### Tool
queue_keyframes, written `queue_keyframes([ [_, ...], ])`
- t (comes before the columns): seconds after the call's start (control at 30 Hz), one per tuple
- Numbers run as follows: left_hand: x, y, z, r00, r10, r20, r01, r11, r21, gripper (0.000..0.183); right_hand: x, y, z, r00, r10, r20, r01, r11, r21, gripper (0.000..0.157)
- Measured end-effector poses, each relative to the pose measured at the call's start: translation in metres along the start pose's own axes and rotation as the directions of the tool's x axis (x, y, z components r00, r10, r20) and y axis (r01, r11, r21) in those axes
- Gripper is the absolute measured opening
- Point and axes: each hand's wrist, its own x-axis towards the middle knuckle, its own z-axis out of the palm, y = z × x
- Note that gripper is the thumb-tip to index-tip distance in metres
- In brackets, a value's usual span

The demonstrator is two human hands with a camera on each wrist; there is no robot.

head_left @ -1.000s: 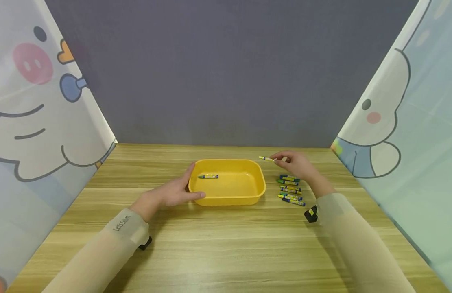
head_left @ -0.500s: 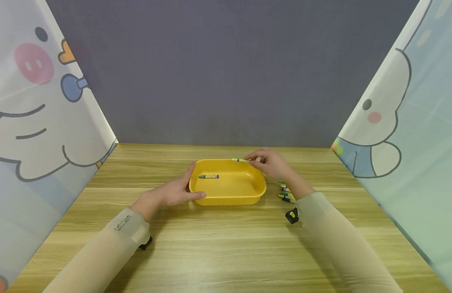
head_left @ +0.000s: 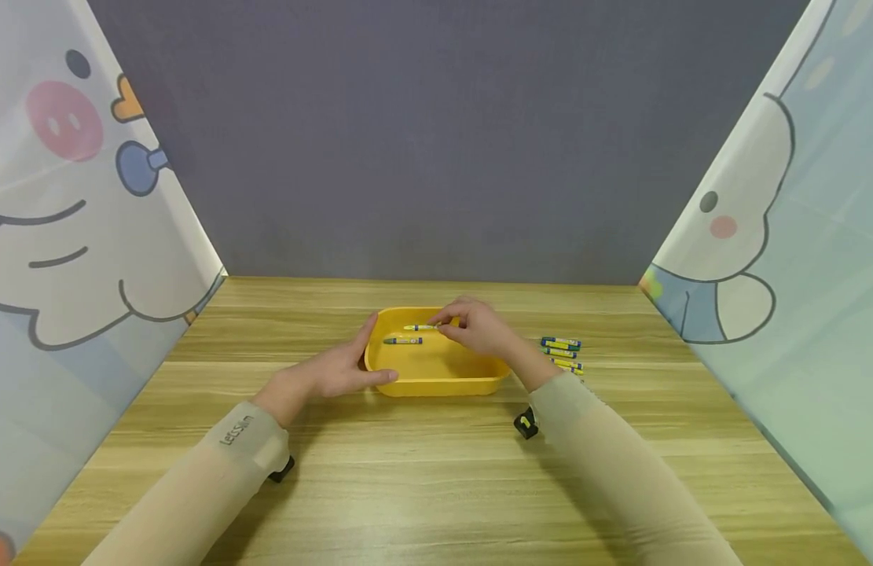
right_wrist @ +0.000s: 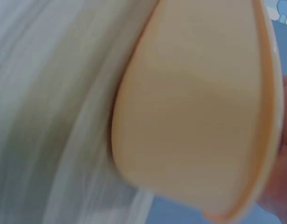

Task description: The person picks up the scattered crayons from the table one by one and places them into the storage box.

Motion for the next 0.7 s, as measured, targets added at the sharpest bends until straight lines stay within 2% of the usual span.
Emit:
queue_keyframes([
  [0.2, -0.001, -0.001, 0.0, 1.0, 0.002, -0.004, -0.002, 1.0, -0.001, 0.13, 0.014, -0.014, 0.023, 0.999, 0.016, 0.037, -0.014, 0.999, -0.048, 0.022],
  [0.33, -0.001, -0.001, 0.001, 1.0, 0.007, -0.004, -0.007, 1.0, -0.004, 0.128, 0.024, -0.017, 0.035, 0.999, 0.043, 0.033, -0.041, 0.998, -0.055, 0.021],
  [0.7, 0.0, -0.002, 0.001, 1.0, 0.012, -0.001, -0.012, 1.0, -0.003, 0.127, 0.037, -0.014, 0.058, 0.997, 0.076, 0.026, -0.076, 0.997, -0.029, 0.021],
])
